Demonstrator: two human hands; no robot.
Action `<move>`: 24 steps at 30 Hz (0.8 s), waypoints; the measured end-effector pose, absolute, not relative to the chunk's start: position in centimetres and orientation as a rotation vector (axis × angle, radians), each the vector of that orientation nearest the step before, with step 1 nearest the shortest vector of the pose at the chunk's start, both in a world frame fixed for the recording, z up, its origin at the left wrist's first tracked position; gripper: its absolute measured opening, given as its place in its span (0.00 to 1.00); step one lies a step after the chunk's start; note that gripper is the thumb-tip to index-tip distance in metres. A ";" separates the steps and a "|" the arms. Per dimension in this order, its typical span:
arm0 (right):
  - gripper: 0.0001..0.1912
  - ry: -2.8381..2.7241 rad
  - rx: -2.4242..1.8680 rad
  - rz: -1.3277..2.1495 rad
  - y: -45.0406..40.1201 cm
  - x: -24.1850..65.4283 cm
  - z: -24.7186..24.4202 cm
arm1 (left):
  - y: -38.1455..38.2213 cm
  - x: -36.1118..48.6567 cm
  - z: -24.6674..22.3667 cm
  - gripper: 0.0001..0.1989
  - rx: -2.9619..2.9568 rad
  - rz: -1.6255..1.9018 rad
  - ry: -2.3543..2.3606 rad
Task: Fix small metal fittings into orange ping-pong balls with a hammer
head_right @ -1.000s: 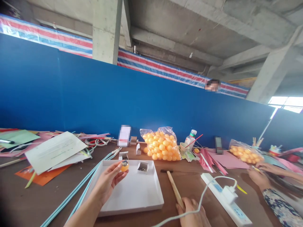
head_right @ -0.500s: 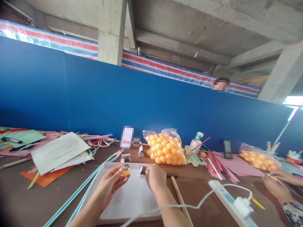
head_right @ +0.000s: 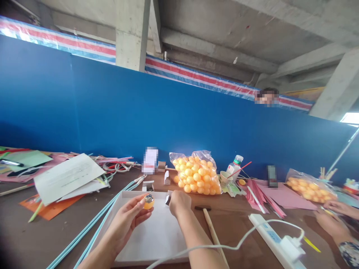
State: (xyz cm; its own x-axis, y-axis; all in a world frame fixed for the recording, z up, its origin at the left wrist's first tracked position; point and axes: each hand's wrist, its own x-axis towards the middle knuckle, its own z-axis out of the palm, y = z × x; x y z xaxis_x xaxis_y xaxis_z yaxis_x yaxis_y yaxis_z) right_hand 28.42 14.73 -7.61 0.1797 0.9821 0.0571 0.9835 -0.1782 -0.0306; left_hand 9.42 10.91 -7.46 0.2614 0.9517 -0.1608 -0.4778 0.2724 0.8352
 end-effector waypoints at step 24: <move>0.09 -1.976 -2.286 -0.010 14.7 28.9 -7.6 | 11.4 9.6 -7.9 0.27 0.760 1.092 0.796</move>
State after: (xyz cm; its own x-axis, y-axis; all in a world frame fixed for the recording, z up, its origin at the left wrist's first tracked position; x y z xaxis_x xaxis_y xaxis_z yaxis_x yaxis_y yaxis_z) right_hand 28.86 14.72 -7.57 0.1474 0.9856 0.0834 0.9864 -0.1402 -0.0859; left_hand 9.64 11.39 -7.95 0.2557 0.9507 -0.1752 -0.4579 0.2788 0.8442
